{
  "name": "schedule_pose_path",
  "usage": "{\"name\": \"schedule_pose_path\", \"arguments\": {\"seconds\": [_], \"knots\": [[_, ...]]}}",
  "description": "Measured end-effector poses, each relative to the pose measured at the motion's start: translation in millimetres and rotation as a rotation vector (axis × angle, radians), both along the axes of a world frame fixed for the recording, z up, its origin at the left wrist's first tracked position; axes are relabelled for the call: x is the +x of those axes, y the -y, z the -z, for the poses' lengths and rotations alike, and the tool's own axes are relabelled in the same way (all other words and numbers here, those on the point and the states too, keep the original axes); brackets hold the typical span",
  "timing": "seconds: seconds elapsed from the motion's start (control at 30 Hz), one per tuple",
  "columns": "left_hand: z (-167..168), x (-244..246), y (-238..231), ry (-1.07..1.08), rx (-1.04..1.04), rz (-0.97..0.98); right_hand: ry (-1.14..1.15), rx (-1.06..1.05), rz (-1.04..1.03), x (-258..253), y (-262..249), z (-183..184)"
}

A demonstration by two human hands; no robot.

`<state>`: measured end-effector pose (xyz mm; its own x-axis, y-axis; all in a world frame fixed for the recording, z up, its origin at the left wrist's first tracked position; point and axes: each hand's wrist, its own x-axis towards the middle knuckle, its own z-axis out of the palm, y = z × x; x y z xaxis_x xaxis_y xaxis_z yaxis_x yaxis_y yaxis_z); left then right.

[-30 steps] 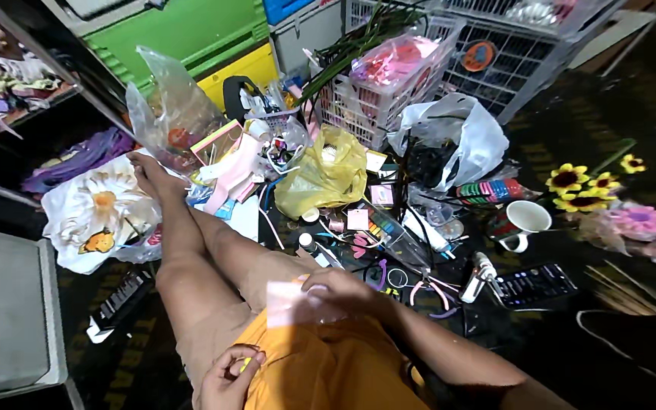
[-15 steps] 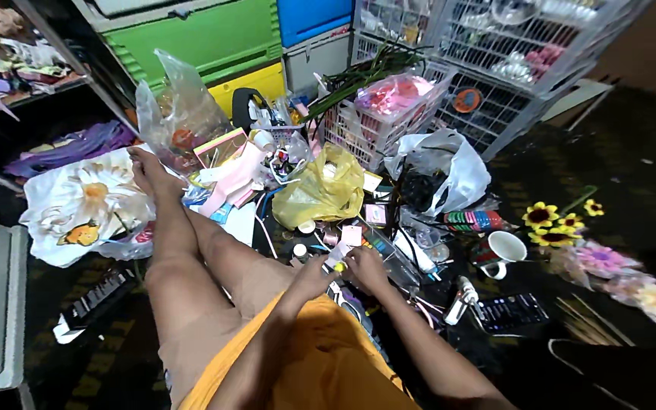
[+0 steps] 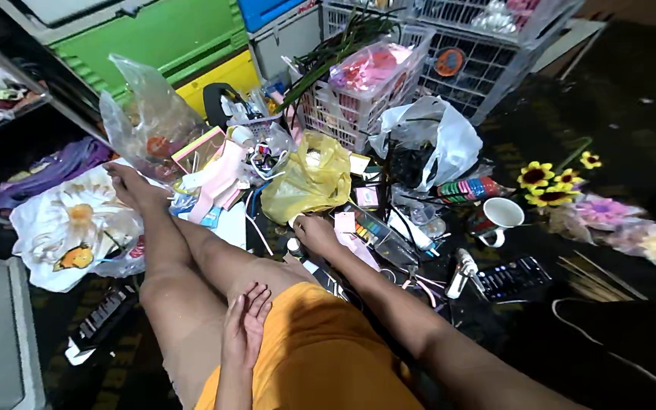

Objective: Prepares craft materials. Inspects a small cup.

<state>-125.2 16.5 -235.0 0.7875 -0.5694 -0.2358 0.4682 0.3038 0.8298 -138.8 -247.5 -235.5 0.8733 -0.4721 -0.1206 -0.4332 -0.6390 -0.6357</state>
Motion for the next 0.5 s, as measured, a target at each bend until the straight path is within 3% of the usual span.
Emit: {"name": "schedule_pose_path", "arguments": {"seconds": [0.07, 0.2, 0.33, 0.43, 0.5], "knots": [[0.5, 0.3, 4.9, 0.061, 0.103, -0.004, -0.007, -0.086, -0.07, 0.6, -0.3, -3.9], [-0.3, 4.2, 9.6, 0.007, 0.158, 0.0, -0.208, -0.23, -0.209, 27.9, 17.3, 45.5], [-1.0, 1.8, 5.3, -0.002, 0.158, -0.009, -0.189, -0.288, -0.151, 34.1, 32.7, 78.7], [-0.8, 1.6, 4.9, 0.03, 0.171, -0.004, -0.094, -0.151, -0.056, 24.6, 38.4, 58.1], [-1.9, -0.5, 6.5, 0.109, 0.212, -0.002, 0.037, 0.059, -0.056, 6.2, 34.6, 25.5]]}}
